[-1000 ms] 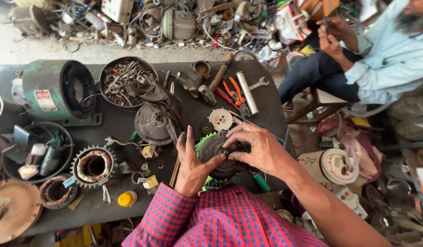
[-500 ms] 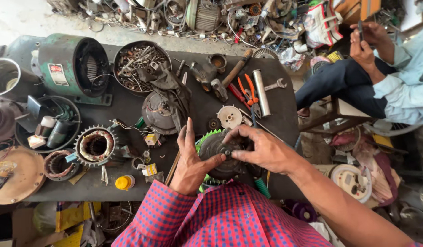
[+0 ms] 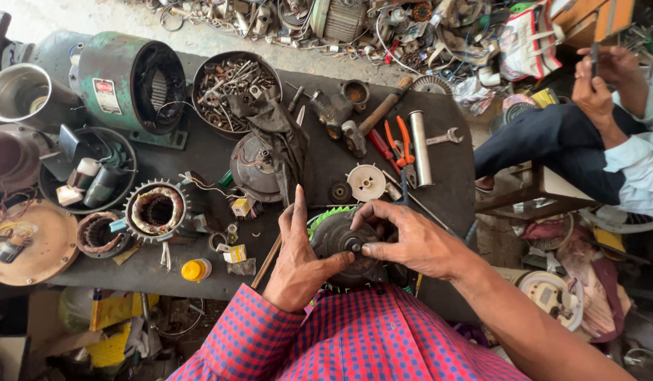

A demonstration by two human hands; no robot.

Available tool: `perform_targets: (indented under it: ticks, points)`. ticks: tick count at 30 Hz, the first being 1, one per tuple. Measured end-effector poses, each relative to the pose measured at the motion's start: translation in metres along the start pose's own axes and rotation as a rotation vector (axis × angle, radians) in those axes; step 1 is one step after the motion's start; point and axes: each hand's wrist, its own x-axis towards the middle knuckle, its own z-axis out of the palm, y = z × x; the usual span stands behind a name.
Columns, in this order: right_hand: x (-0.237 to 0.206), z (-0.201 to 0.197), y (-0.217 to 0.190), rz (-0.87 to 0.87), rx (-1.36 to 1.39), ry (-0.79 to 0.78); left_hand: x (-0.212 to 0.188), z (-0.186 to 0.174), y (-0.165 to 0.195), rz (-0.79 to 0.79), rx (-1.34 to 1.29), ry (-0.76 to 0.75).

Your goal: The person uses pliers and a wooden stick to adjust components on a disassembled motor rotor. They then unwrap a small cylindrical part and place it into the rotor, tapping it into position with the stick. The person continues to adjust the part and surrounding components with the stick and their hands.

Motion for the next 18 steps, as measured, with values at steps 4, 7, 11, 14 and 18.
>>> perform_targets:
  ticks: [4, 7, 11, 14, 18]
  points:
    - [0.0, 0.0, -0.001, -0.003, -0.034, -0.008, -0.002, -0.002, 0.004, -0.08, -0.023, -0.022]
    - [-0.001, 0.001, -0.001, 0.009, -0.036, -0.008, 0.0, -0.002, 0.003, -0.008, 0.003, -0.032]
    - [0.0, 0.002, -0.002, -0.003, -0.042, -0.01, 0.002, -0.003, 0.0, -0.059, 0.03, -0.082]
    - [0.003, -0.001, -0.002, 0.007, -0.058, -0.029, 0.002, -0.004, 0.001, -0.038, 0.038, -0.068]
    - [0.004, -0.017, 0.009, -0.031, 0.044, -0.034, 0.0, -0.006, 0.007, -0.049, 0.029, -0.051]
